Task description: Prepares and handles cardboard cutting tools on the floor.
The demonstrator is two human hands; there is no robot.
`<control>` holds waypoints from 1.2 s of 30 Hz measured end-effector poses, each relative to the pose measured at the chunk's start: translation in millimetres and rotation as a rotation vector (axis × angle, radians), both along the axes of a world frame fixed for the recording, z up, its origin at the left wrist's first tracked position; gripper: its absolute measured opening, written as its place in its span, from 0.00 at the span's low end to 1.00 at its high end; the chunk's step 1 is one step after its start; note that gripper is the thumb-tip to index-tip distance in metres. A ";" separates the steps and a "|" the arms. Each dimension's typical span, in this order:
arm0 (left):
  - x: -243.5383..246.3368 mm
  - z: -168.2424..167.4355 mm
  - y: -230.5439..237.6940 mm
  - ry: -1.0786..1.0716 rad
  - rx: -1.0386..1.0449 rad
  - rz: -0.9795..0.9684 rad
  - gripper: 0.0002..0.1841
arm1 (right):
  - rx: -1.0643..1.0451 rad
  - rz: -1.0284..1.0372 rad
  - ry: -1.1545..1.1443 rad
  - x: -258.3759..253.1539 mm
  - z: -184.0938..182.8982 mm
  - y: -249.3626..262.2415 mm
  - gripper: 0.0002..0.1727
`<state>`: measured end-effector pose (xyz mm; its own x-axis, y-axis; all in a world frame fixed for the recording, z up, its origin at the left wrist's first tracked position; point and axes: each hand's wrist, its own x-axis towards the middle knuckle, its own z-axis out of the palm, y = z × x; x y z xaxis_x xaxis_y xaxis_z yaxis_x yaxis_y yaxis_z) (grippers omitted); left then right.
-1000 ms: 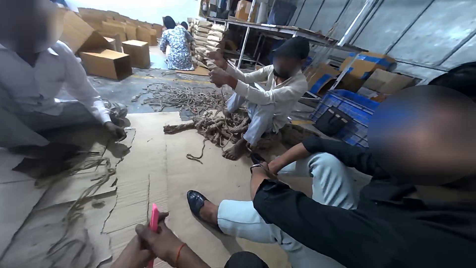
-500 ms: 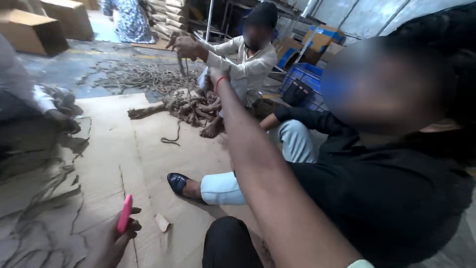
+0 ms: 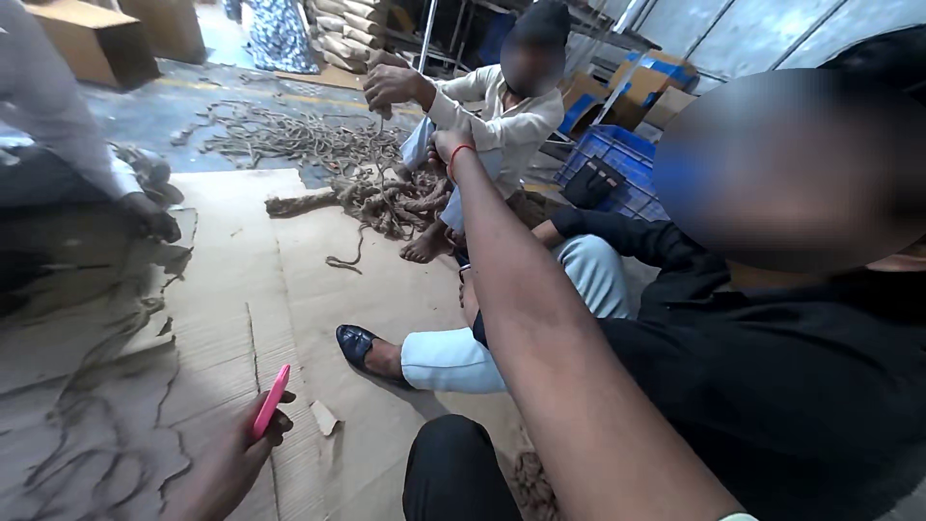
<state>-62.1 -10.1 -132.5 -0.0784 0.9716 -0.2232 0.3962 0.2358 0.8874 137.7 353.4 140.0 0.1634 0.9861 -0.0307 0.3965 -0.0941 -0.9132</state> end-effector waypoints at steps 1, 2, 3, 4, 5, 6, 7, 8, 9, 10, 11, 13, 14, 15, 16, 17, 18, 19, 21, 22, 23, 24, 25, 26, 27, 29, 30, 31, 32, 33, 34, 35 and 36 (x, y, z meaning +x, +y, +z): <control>-0.7 -1.0 -0.3 -0.001 0.003 0.001 0.23 | -0.004 -0.004 -0.011 1.5 -2.0 5.2 0.48; -0.7 -1.4 -0.2 0.000 0.002 0.005 0.23 | -0.003 -0.013 -0.023 3.9 -5.6 14.8 0.50; -0.3 -0.9 0.1 -0.001 -0.003 0.011 0.23 | -0.005 -0.018 -0.034 5.7 -7.3 21.3 0.51; 0.0 -0.2 0.7 -0.003 -0.009 0.014 0.23 | -0.004 -0.021 -0.041 6.9 -7.8 25.2 0.51; 0.3 0.2 1.0 0.001 -0.016 0.017 0.23 | -0.003 -0.024 -0.052 7.6 -7.5 27.9 0.51; 0.8 -0.1 1.9 0.006 -0.018 0.017 0.23 | -0.004 -0.028 -0.061 8.3 -6.7 29.0 0.51; 1.2 -0.5 3.4 0.006 -0.018 0.019 0.23 | -0.005 -0.029 -0.063 8.7 -4.3 30.2 0.51; 1.8 -0.6 4.3 0.006 -0.022 0.023 0.23 | -0.002 -0.028 -0.057 8.7 -2.6 31.8 0.51; 2.7 -0.2 4.4 0.001 -0.034 0.026 0.22 | 0.001 -0.023 -0.051 9.1 -3.1 33.1 0.51; 3.3 1.3 3.7 -0.006 -0.052 0.025 0.22 | 0.009 -0.011 -0.041 9.8 -4.8 32.7 0.50; 4.0 3.8 2.4 -0.016 -0.069 0.022 0.23 | 0.037 0.004 -0.026 9.9 -8.8 28.7 0.43; 3.4 12.2 3.3 -0.037 -0.090 0.010 0.23 | 0.187 -0.013 0.040 1.7 -12.9 4.6 0.20; 1.4 14.5 4.3 -0.041 -0.087 0.006 0.23 | 0.272 -0.012 0.107 -7.7 -16.2 -17.3 0.20; -1.0 14.7 5.2 -0.041 -0.082 0.010 0.22 | 0.338 0.009 0.189 -17.7 -25.5 -44.6 0.22; -2.9 14.1 5.7 -0.044 -0.075 0.022 0.22 | 0.351 0.043 0.252 -26.0 -41.2 -77.6 0.24; -5.0 13.3 6.2 -0.050 -0.073 0.038 0.21 | 0.323 0.107 0.289 -31.4 -61.9 -115.7 0.25; -6.8 13.1 6.8 -0.054 -0.071 0.056 0.21 | 0.276 0.171 0.288 -36.7 -88.7 -152.2 0.25; -7.3 13.1 7.1 -0.057 -0.065 0.068 0.21 | 0.215 0.229 0.311 -42.7 -119.5 -182.0 0.23; -7.2 12.8 6.9 -0.065 -0.060 0.073 0.21 | 0.058 0.288 0.313 -51.8 -178.6 -229.1 0.19; -7.1 13.1 6.7 -0.068 -0.059 0.071 0.21 | -0.039 0.312 0.284 -53.5 -201.9 -249.1 0.17; -7.3 12.9 6.5 -0.072 -0.062 0.067 0.21 | -0.145 0.342 0.262 -53.1 -220.1 -266.1 0.15; -8.2 11.5 6.6 -0.072 -0.061 0.065 0.21 | -0.267 0.380 0.268 -53.2 -232.5 -278.3 0.20; -8.8 9.3 5.7 -0.069 -0.062 0.067 0.21 | -0.387 0.427 0.301 -54.9 -240.2 -286.8 0.28; -8.6 7.9 3.9 -0.067 -0.073 0.067 0.21 | -0.473 0.478 0.347 -57.5 -242.8 -293.0 0.33; -8.4 6.9 2.8 -0.064 -0.084 0.066 0.21 | -0.502 0.528 0.394 -60.8 -242.6 -297.1 0.34; -7.2 10.3 2.0 -0.055 -0.101 0.076 0.22 | -0.454 0.627 0.445 -67.5 -240.5 -303.4 0.35; -5.3 12.7 1.7 -0.056 -0.105 0.088 0.23 | -0.430 0.666 0.457 -69.7 -240.2 -306.8 0.35; -3.2 14.4 1.4 -0.058 -0.103 0.103 0.24 | -0.424 0.685 0.465 -71.3 -241.1 -310.9 0.35; -1.5 15.5 1.6 -0.056 -0.095 0.112 0.26 | -0.437 0.690 0.475 -72.8 -244.0 -315.1 0.35; -0.5 15.9 1.7 -0.047 -0.084 0.123 0.27 | -0.459 0.690 0.483 -74.4 -246.7 -320.4 0.36; 0.1 13.8 1.8 -0.035 -0.072 0.142 0.27 | -0.483 0.691 0.484 -76.4 -249.4 -325.9 0.37; -0.1 11.7 1.5 -0.022 -0.074 0.156 0.28 | -0.511 0.688 0.490 -78.8 -251.7 -330.9 0.39; -0.4 12.2 0.3 -0.014 -0.087 0.165 0.29 | -0.547 0.691 0.507 -81.0 -253.2 -335.0 0.40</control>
